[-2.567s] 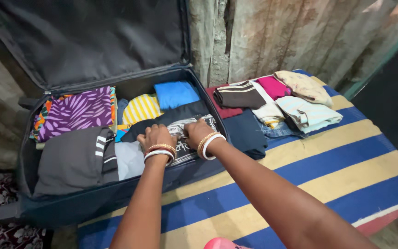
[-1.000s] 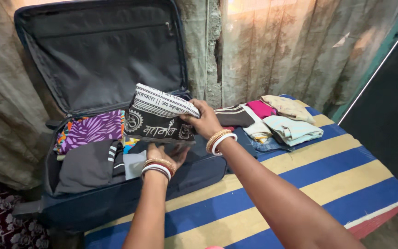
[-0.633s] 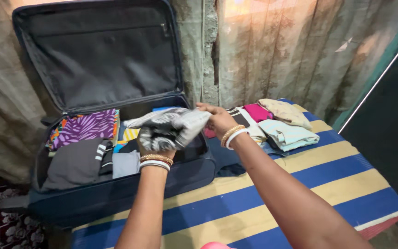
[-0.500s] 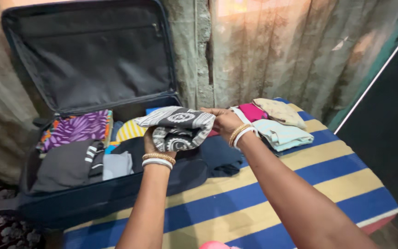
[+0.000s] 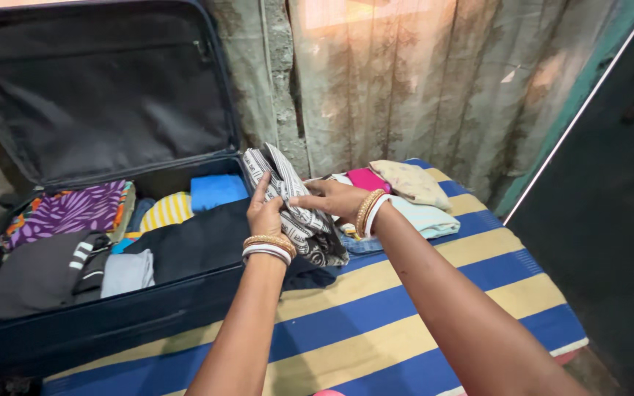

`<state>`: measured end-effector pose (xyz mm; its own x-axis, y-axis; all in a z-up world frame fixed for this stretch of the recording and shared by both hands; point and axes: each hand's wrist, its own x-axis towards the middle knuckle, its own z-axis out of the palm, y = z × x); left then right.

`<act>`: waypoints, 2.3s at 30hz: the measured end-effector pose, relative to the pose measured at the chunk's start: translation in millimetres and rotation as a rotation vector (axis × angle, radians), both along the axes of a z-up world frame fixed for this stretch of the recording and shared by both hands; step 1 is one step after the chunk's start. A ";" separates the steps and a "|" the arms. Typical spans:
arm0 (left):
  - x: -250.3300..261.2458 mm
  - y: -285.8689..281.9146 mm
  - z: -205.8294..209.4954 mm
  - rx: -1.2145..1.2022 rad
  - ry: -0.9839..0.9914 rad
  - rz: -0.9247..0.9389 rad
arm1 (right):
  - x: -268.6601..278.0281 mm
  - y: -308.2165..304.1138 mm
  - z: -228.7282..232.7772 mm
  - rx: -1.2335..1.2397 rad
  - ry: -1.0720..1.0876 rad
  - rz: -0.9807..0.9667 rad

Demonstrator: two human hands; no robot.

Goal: The person unpacks a suitcase by removing folded clothes one by one. They unfold each item, shake it out, and refold it neatly before placing it on a pile on the bed. The items handled include a patterned cream garment, a maroon top, a dark grey top, a black and white patterned top, and a blue top.

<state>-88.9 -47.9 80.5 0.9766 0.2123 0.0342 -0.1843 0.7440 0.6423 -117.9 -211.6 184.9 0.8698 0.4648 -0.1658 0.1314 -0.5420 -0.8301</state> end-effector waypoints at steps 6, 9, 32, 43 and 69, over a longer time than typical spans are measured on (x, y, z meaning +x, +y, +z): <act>-2.7 -40.0 8.8 0.176 -0.111 0.064 | 4.4 -28.2 5.5 -0.061 0.015 0.021; -8.4 -45.3 15.7 0.072 -0.045 0.028 | 37.9 -48.7 -20.6 -0.108 -0.148 -0.044; -12.5 -32.7 7.2 0.469 0.268 -0.013 | 62.0 -45.9 -0.4 0.236 -0.057 -0.008; -10.4 14.1 63.8 0.925 -0.102 0.180 | 62.9 -33.0 44.5 0.092 -0.259 -0.060; 20.4 13.7 58.5 0.344 -0.055 0.036 | 119.6 -15.1 -50.1 0.309 -0.401 -0.347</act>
<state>-68.5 -34.2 139.0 0.9635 0.2132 0.1618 -0.2473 0.4779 0.8429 1.7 -226.7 134.8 0.9456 0.1175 0.3033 0.3252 -0.3509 -0.8781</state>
